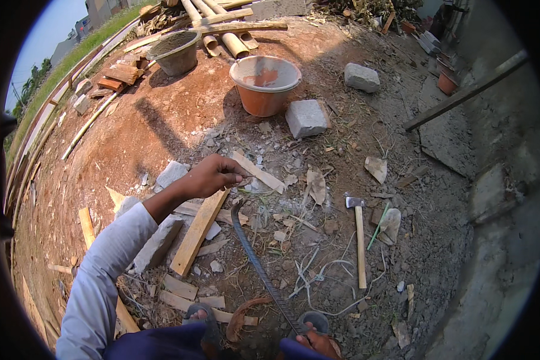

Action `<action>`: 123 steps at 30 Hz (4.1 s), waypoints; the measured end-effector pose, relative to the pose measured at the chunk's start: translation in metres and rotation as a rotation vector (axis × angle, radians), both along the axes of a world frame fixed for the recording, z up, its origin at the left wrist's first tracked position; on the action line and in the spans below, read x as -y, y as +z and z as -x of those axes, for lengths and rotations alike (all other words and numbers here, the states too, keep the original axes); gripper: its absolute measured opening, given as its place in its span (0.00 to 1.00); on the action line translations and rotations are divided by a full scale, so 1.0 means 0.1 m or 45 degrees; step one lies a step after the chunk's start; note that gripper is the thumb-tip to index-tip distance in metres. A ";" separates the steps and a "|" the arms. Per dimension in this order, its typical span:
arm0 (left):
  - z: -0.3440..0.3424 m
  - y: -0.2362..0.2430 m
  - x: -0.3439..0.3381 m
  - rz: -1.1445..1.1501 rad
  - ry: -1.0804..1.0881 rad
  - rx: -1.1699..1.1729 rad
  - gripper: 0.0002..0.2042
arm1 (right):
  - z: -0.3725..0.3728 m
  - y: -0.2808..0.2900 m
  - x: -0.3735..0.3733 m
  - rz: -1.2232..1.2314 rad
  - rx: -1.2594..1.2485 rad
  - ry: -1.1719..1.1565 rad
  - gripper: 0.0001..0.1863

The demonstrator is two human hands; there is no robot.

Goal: The person uses a hand saw to cut several wooden planks on the ground. They position each plank, saw through it, and set the cut pieces aside. The person also uses a metal rod to measure or mark the wood before cutting.

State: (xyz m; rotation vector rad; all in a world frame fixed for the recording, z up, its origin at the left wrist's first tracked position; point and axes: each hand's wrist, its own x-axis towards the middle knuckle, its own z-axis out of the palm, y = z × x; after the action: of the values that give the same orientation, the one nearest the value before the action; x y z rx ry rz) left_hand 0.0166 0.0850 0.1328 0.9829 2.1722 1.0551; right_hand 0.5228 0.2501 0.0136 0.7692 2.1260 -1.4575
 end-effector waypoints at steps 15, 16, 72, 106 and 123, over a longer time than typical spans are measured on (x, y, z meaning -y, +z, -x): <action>0.12 0.22 1.11 -0.488 0.858 -0.206 0.23 | 0.63 -0.21 0.05 -0.128 0.011 0.159 0.23; -0.11 0.05 1.48 -0.581 0.987 -0.194 0.21 | 0.68 -0.22 0.06 -0.149 0.012 0.183 0.23; -2.41 -1.07 4.92 -0.217 2.099 0.206 0.10 | 0.63 0.03 0.06 -0.337 0.094 0.415 0.22; -1.56 -0.31 2.04 -0.168 0.903 -0.281 0.26 | 0.74 0.67 -0.15 0.748 0.078 0.061 0.18; -1.57 -0.44 1.98 -0.174 0.918 -0.212 0.26 | 0.66 0.76 -0.15 0.870 0.153 -0.025 0.18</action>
State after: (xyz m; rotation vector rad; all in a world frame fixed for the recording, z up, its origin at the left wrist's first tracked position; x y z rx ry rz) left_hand 0.1739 -0.1133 0.0885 0.3252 2.7035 1.4906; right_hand 0.4569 0.2653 0.0895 0.5862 1.3814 -1.9230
